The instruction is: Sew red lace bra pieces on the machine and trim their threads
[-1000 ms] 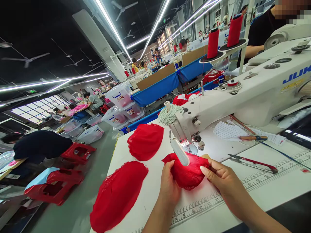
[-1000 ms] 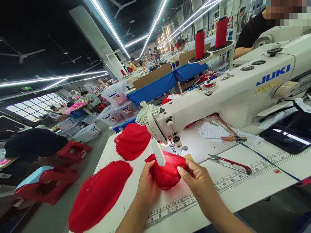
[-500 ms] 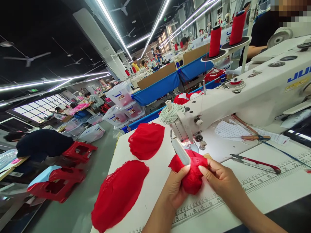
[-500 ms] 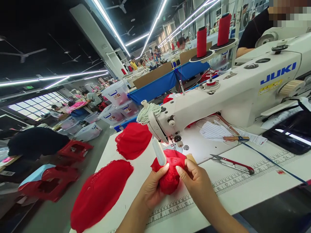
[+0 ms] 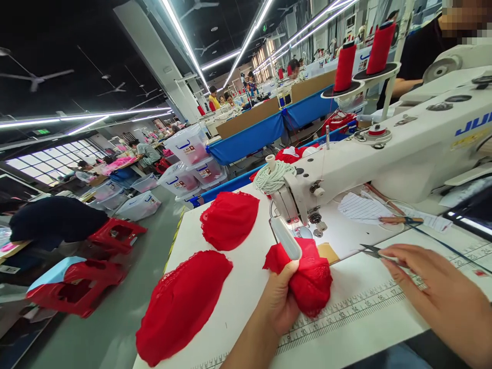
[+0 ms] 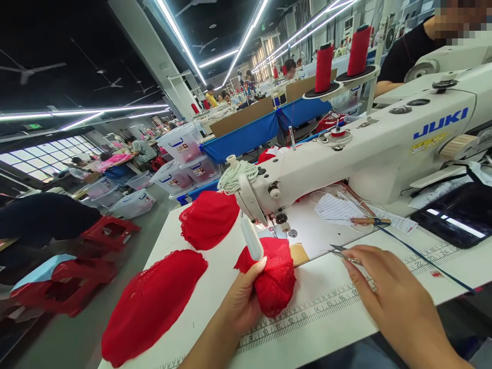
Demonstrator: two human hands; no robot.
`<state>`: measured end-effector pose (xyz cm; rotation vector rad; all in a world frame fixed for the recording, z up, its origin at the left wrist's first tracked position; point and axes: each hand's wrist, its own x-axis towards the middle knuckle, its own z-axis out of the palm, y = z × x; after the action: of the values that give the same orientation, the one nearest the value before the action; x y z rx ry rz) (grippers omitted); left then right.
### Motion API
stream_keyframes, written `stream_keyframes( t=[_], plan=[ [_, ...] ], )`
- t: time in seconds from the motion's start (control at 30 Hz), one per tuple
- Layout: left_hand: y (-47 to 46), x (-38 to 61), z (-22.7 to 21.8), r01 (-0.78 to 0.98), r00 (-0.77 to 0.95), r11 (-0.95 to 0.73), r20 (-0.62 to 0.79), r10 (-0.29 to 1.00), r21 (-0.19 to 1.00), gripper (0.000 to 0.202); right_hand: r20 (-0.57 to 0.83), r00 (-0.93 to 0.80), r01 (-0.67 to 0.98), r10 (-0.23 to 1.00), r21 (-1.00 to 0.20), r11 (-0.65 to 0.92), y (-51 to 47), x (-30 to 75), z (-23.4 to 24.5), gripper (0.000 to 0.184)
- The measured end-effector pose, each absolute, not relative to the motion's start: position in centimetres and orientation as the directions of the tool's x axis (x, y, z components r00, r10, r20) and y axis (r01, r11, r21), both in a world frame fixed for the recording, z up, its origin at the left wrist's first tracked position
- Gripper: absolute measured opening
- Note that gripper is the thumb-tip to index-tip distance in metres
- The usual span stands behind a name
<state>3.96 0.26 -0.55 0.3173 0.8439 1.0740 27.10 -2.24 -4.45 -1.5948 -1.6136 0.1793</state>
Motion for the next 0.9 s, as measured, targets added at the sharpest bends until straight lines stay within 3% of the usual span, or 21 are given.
stream_keyframes(
  t=[0.07, 0.13, 0.33, 0.43, 0.53, 0.9],
  plan=[
    [0.4, 3.9, -0.5, -0.639, 0.205, 0.482, -0.471, 0.858, 0.6, 0.037, 0.497, 0.069, 0.886, 0.865, -0.429, 0.176, -1.7, 29.6, -5.2, 0.041],
    [0.5, 4.0, -0.4, -0.634, 0.206, 0.487, -0.476, 0.855, 0.6, 0.029, 0.452, 0.003, 0.904, 0.892, -0.382, 0.19, -1.2, 31.5, -5.9, 0.039],
    [0.4, 4.0, -0.7, -0.632, 0.214, 0.458, -0.426, 0.879, 0.626, 0.03, 0.432, -0.045, 0.829, 0.901, -0.487, 0.276, -1.1, 31.3, -6.8, 0.021],
    [0.3, 4.1, -0.8, -0.619, 0.217, 0.438, -0.394, 0.893, 0.652, 0.035, 0.392, 0.032, 0.681, 0.919, -0.682, 0.267, -1.9, 28.9, -6.2, 0.023],
    [0.2, 4.2, -0.9, -0.624, 0.205, 0.42, -0.381, 0.902, 0.659, 0.036, 0.239, 0.01, 0.517, 0.971, -0.832, 0.2, -2.7, 26.4, -5.3, 0.031],
    [0.1, 4.4, -0.9, -0.627, 0.234, 0.421, -0.358, 0.904, 0.655, 0.032, 0.353, -0.084, 0.623, 0.932, -0.711, 0.325, -2.0, 23.9, -4.5, 0.04]
  ],
)
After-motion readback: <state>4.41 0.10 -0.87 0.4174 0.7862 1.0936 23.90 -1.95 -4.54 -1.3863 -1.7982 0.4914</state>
